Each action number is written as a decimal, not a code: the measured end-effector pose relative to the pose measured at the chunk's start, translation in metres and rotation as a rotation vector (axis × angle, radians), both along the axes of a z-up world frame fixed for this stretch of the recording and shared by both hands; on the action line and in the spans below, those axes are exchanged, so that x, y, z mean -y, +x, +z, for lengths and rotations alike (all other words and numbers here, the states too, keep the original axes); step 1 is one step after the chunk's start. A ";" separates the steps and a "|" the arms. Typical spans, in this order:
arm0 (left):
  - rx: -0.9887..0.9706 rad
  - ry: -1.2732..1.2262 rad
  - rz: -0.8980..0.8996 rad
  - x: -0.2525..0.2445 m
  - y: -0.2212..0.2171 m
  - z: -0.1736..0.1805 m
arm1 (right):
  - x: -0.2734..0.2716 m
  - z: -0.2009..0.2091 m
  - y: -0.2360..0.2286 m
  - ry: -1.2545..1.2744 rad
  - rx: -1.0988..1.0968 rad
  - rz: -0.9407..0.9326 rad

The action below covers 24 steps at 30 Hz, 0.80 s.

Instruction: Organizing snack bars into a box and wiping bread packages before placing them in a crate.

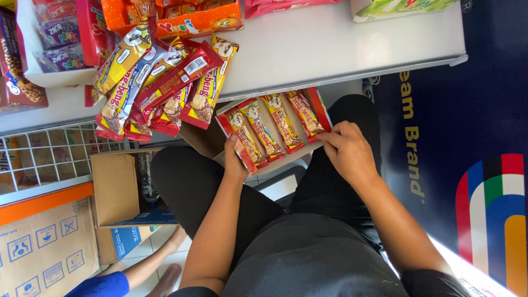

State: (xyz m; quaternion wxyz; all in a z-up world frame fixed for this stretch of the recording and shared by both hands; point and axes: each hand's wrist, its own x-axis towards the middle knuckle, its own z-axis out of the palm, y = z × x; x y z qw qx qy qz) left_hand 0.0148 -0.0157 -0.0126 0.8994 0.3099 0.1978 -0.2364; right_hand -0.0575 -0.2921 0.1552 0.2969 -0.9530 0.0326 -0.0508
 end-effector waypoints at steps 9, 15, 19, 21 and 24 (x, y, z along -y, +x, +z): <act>0.017 0.037 -0.009 0.000 0.000 -0.001 | -0.015 0.000 0.011 0.167 0.044 -0.036; 0.060 0.059 -0.013 0.000 -0.003 0.000 | -0.045 -0.016 0.035 0.019 -0.127 -0.010; 0.087 0.051 -0.009 0.001 -0.003 0.003 | -0.054 -0.034 0.053 -0.092 -0.249 -0.067; 0.119 0.062 -0.037 0.002 -0.001 0.013 | -0.056 -0.043 0.059 -0.191 -0.303 -0.101; 0.140 0.055 -0.055 0.004 -0.002 0.015 | -0.053 -0.049 0.063 -0.266 -0.349 -0.101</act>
